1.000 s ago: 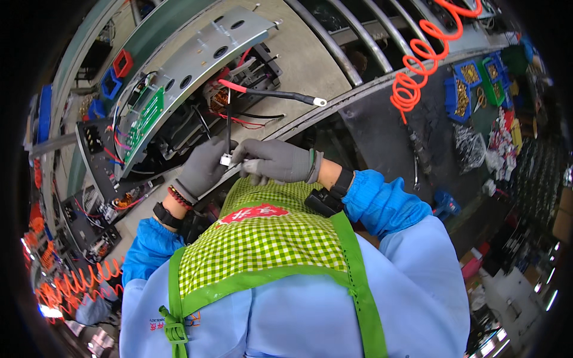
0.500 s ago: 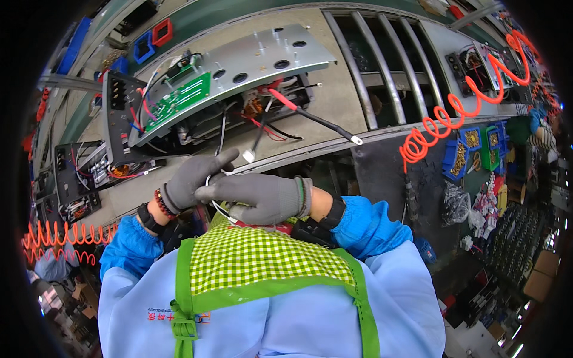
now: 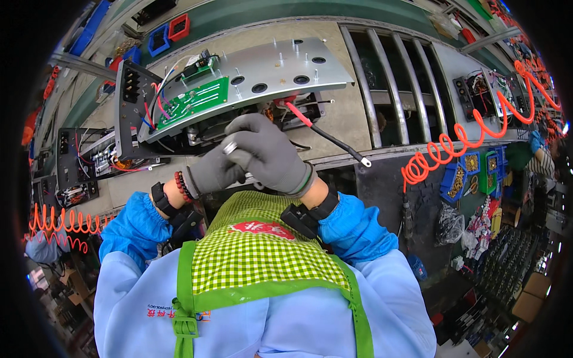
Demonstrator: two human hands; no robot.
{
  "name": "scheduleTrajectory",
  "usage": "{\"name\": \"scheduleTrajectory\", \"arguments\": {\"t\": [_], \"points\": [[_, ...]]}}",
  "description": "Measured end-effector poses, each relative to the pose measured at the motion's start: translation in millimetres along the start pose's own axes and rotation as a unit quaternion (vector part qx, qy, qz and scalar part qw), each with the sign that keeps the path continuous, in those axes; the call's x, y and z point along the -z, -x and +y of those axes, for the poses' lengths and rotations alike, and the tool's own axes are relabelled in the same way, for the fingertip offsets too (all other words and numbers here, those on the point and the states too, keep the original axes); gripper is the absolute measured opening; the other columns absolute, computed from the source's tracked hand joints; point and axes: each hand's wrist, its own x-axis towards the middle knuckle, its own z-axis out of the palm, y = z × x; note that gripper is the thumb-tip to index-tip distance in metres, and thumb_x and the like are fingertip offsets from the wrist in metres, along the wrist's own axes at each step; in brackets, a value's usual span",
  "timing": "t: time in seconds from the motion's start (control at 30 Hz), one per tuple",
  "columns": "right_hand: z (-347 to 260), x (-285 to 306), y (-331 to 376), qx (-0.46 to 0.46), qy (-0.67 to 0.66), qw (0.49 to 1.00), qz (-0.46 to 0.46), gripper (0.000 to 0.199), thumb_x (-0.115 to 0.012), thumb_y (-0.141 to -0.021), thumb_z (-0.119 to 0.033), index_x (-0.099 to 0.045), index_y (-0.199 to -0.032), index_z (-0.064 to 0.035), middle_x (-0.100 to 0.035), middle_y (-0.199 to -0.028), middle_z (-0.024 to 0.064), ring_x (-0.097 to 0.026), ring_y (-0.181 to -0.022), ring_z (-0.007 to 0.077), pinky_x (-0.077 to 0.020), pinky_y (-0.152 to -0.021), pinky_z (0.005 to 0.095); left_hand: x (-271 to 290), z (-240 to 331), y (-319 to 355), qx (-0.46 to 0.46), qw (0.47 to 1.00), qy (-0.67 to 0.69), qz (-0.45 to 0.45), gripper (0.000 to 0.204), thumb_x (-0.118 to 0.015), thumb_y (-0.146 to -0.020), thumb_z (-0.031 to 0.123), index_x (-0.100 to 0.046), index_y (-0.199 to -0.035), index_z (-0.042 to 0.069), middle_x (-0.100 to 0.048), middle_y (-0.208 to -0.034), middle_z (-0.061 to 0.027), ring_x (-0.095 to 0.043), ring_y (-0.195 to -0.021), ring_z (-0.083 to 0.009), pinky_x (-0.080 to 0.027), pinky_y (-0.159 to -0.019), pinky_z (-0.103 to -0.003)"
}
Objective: The worker is assembling and wiring electrical components inside a metal inverter chassis using hand tools and an electric screwdriver.
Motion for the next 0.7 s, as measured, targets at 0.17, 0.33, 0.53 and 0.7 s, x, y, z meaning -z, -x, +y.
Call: {"name": "scheduleTrajectory", "arguments": {"t": [0.17, 0.33, 0.53, 0.7], "points": [[66.9, -6.6, 18.1, -0.353, -0.268, 0.896, -0.022, 0.029, -0.048, -0.097, -0.027, -0.059, -0.113, -0.0049, -0.060, -0.077, 0.0037, -0.053, -0.062, 0.0090, -0.0449, -0.057, 0.0225, 51.0, 13.7, 3.8, 0.055, 0.955, -0.254, -0.145, 0.045, -0.057, -0.090, 0.037, -0.060, -0.118, 0.002, -0.064, -0.110, -0.0194, -0.060, -0.104, -0.0376, -0.048, -0.091, -0.046], [132.3, -42.9, 1.3, -0.388, -0.188, 0.902, 0.033, 0.027, -0.051, -0.093, -0.025, -0.065, -0.101, -0.0044, -0.064, -0.072, 0.0080, -0.056, -0.053, 0.0171, -0.0470, -0.052, 0.0301, 114.4, 28.8, -36.8, 0.076, 0.982, -0.175, -0.001, 0.027, -0.058, -0.089, 0.027, -0.063, -0.106, 0.005, -0.066, -0.090, -0.0179, -0.064, -0.087, -0.0350, -0.050, -0.076, -0.042], [159.1, -44.7, -19.6, -0.087, 0.430, 0.896, -0.066, 0.015, -0.067, -0.074, -0.024, -0.071, -0.069, -0.0099, -0.068, -0.079, 0.0138, -0.066, -0.075, 0.0329, -0.0523, -0.069, 0.0465, 140.6, 0.7, -94.4, 0.056, 0.967, -0.242, 0.050, 0.034, -0.055, -0.091, 0.027, -0.063, -0.116, 0.005, -0.067, -0.105, -0.0194, -0.064, -0.098, -0.0356, -0.050, -0.088, -0.040], [176.6, -59.5, -32.2, -0.166, 0.447, 0.874, -0.092, 0.028, -0.056, -0.085, -0.025, -0.069, -0.104, -0.0088, -0.066, -0.109, 0.0159, -0.063, -0.101, 0.0334, -0.0478, -0.089, 0.0474, 121.8, -16.8, -113.7, 0.061, 0.961, -0.269, 0.023, 0.033, -0.055, -0.092, 0.025, -0.062, -0.120, 0.007, -0.066, -0.110, -0.0179, -0.064, -0.101, -0.0328, -0.049, -0.091, -0.038]]}}
